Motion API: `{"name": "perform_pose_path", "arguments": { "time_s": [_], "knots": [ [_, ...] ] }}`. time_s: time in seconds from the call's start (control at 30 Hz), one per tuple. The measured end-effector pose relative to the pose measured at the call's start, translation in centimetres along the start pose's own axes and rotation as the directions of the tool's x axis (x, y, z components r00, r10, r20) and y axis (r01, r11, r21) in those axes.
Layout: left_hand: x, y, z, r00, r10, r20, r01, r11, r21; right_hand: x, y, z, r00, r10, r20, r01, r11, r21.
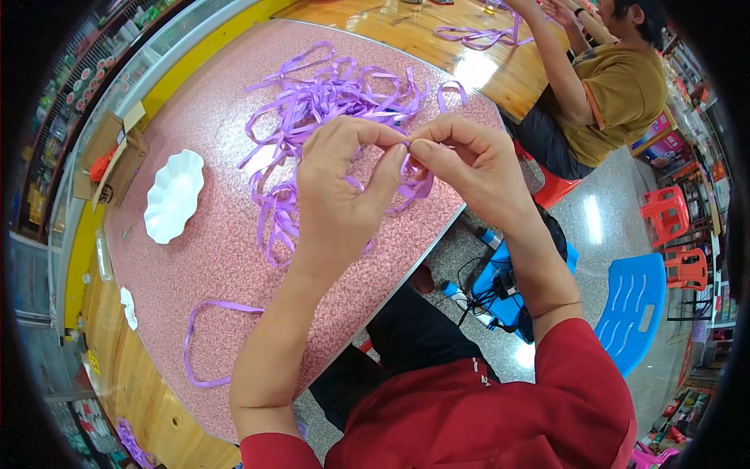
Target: Assembling or sorting purple elastic bands at a workshop table.
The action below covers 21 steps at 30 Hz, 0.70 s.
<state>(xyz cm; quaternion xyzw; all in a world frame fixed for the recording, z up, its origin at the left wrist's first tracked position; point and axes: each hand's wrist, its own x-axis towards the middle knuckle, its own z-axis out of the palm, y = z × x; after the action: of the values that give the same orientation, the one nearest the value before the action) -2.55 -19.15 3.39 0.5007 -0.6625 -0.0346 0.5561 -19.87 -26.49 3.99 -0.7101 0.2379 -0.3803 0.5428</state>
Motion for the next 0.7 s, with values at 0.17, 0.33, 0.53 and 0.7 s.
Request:
{"name": "perform_pose_path", "arguments": {
  "time_s": [0.17, 0.33, 0.53, 0.7],
  "knots": [
    [0.2, 0.7, -0.4, 0.976, -0.183, 0.117, 0.205, 0.955, -0.217, -0.1, 0.1, -0.5, 0.998, 0.013, 0.061, -0.023, 0.983, 0.180],
    [0.1, 0.8, -0.3, 0.927, -0.335, 0.172, 0.376, 0.831, -0.410, -0.2, -0.4, -0.9, 0.978, 0.160, 0.137, -0.195, 0.933, 0.302],
    [0.0, 0.5, -0.2, 0.922, -0.347, 0.172, 0.387, 0.811, -0.439, -0.6, -0.8, -0.6, 0.997, 0.068, 0.038, -0.075, 0.975, 0.209],
    [0.0, 0.6, -0.4, 0.904, -0.360, 0.230, 0.427, 0.792, -0.436, -0.9, 0.1, -0.1, 0.996, -0.068, -0.063, 0.069, 0.998, 0.013]
  ]
}}
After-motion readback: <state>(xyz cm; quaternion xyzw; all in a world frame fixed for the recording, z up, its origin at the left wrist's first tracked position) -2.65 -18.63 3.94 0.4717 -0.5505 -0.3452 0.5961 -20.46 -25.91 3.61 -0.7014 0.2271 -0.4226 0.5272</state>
